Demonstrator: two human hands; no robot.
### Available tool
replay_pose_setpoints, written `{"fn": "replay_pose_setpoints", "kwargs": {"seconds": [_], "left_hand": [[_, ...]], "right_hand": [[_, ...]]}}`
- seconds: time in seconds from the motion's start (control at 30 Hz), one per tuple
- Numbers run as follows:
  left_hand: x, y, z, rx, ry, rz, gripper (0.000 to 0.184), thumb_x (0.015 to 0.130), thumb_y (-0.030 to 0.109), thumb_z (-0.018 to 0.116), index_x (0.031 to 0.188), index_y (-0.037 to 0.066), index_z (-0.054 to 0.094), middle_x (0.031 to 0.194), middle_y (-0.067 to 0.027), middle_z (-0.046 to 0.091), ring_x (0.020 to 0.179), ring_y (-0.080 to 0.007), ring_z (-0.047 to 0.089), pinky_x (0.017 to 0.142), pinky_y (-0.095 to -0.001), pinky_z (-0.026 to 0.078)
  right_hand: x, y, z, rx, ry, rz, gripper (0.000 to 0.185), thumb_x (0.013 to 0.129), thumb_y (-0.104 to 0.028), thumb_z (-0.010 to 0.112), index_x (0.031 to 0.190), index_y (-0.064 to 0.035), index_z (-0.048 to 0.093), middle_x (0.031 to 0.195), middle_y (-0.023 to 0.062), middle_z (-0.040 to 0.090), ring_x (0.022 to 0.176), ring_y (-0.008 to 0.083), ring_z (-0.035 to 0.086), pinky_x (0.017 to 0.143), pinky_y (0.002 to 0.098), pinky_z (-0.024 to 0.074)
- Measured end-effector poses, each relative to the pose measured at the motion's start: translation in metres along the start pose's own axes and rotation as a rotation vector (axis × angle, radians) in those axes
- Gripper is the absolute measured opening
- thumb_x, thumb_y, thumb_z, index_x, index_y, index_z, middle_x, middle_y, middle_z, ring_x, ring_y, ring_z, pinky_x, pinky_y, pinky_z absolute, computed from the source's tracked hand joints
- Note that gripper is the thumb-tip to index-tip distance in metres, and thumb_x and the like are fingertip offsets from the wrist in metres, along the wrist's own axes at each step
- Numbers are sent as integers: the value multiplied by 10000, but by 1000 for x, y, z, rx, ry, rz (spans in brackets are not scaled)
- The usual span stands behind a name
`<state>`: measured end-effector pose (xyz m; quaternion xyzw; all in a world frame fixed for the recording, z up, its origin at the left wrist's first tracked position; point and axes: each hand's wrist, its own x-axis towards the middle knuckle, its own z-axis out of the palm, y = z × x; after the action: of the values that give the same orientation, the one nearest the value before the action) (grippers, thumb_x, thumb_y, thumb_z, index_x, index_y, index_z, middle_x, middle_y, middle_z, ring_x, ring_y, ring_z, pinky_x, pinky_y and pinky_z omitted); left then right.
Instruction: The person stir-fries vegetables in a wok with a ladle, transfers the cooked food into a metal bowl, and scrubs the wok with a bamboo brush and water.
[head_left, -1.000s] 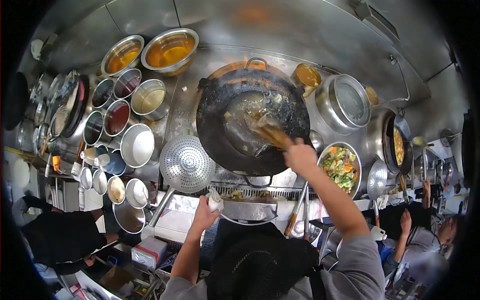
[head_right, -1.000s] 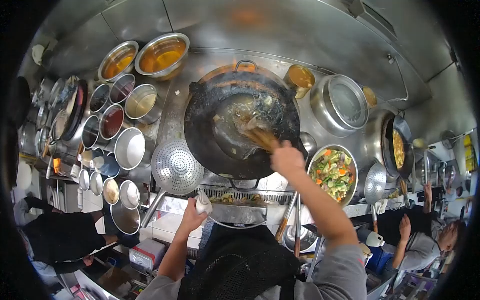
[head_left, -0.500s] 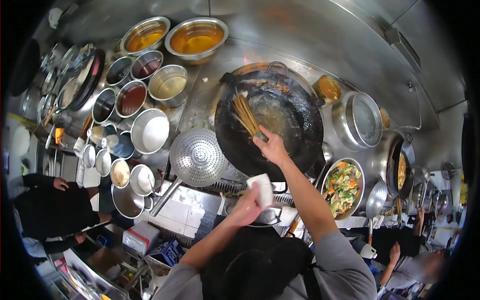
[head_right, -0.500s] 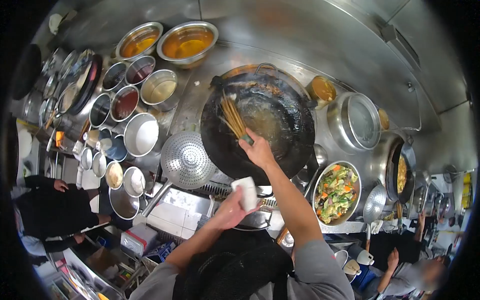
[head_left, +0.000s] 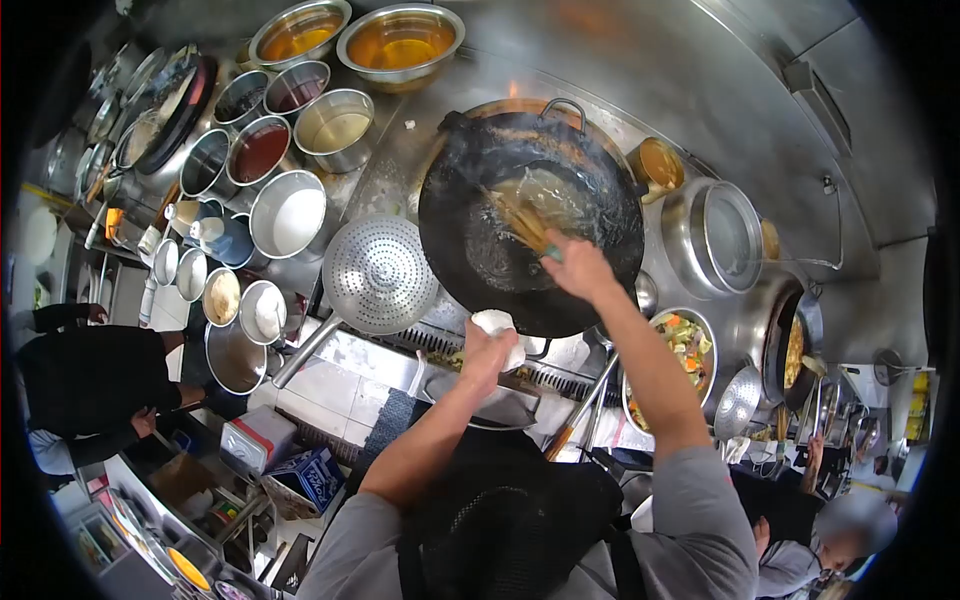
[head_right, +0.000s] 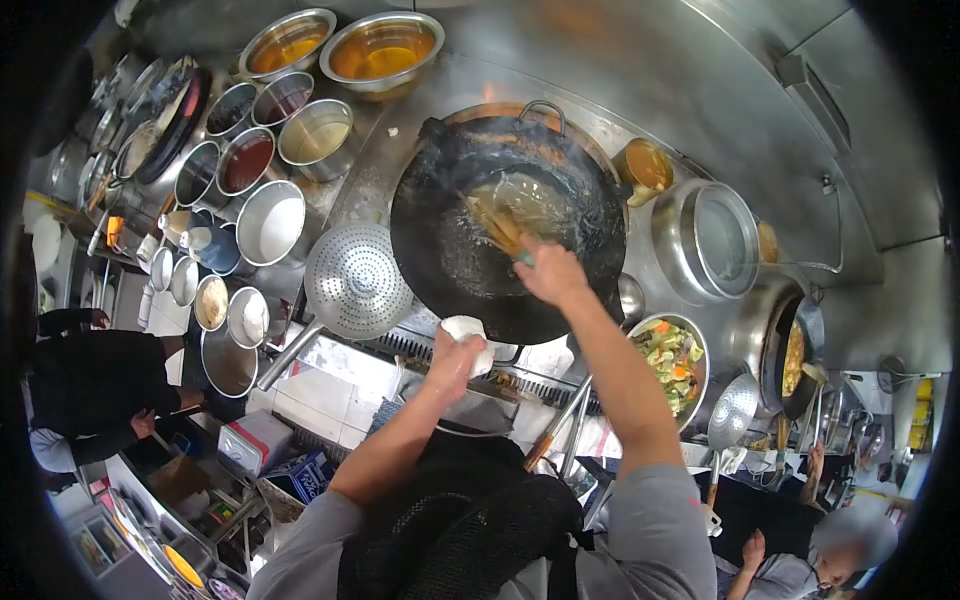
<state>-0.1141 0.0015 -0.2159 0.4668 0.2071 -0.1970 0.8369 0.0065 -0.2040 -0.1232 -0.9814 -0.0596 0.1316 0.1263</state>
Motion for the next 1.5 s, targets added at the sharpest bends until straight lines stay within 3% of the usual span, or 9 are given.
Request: {"fn": "replay_pose_setpoints", "kwargs": {"seconds": [0.23, 0.37, 0.57, 0.73, 0.9, 1.23, 1.37, 1.43, 1.5], "left_hand": [[-15, 26, 7, 18, 2, -52, 527, 804, -20, 697, 1263, 11, 439, 1082, -89, 595, 916, -167, 609, 765, -341, 554], [-11, 34, 3, 76, -56, -87, 547, 806, -28, 690, 1282, 8, 423, 1092, -89, 580, 928, -169, 608, 769, -338, 554], [-5, 21, 3, 98, 27, 21, 593, 818, -16, 702, 1303, -2, 362, 1096, -117, 576, 917, -183, 617, 778, -352, 565], [-7, 27, 3, -172, -87, -232, 432, 820, -59, 686, 1203, 35, 508, 1046, -86, 649, 890, -232, 711, 672, -394, 615], [6, 7, 3, -137, -115, -191, 427, 769, -122, 633, 1158, 29, 538, 980, -95, 651, 809, -239, 710, 676, -394, 620], [9, 23, 2, -23, -186, -137, 416, 737, -134, 600, 1114, 26, 526, 937, -71, 611, 783, -206, 671, 650, -371, 590], [5, 17, 3, -12, 81, -45, 311, 741, -94, 624, 1004, 47, 538, 875, -34, 588, 689, -163, 604, 613, -331, 536], [16, -2, -13, 26, -7, -72, 585, 744, -80, 637, 1267, 41, 406, 1035, -74, 590, 777, -163, 614, 677, -306, 542], [14, -2, -16, 45, -11, -71, 579, 745, -74, 641, 1265, 39, 412, 1034, -75, 596, 787, -166, 620, 678, -309, 547]], "right_hand": [[-36, 41, -43, -281, -59, 127, 566, 902, -359, 726, 1407, -181, 541, 1055, 295, 694, 909, 495, 710, 850, 572, 587], [60, 17, -21, -7, 22, 164, 596, 912, -354, 705, 1444, -133, 551, 1093, 291, 713, 1036, 494, 691, 905, 572, 569], [39, -51, 54, 246, 201, 112, 567, 925, -374, 687, 1428, -129, 599, 1165, 305, 702, 1096, 479, 676, 1007, 522, 531], [-42, -81, 13, 356, -71, 129, 595, 891, -344, 689, 1423, -95, 597, 1132, 327, 695, 1064, 506, 672, 966, 544, 529], [-95, -51, -52, -167, -330, 184, 571, 924, -377, 709, 1426, -145, 566, 1094, 250, 707, 1022, 429, 713, 903, 520, 585], [43, -25, 8, 103, 49, 227, 505, 923, -365, 685, 1329, -78, 592, 969, 282, 732, 945, 478, 711, 885, 549, 581], [-17, -56, 7, 140, -104, 230, 538, 934, -354, 675, 1387, -95, 548, 1074, 308, 701, 1009, 488, 696, 880, 550, 586], [-57, -73, -24, -58, -232, 378, 653, 930, -388, 698, 1503, -167, 479, 1167, 273, 680, 990, 480, 711, 861, 554, 590], [-75, -31, -3, -219, -244, 456, 673, 950, -367, 675, 1538, -159, 423, 1183, 254, 644, 973, 455, 723, 827, 536, 607]]}}
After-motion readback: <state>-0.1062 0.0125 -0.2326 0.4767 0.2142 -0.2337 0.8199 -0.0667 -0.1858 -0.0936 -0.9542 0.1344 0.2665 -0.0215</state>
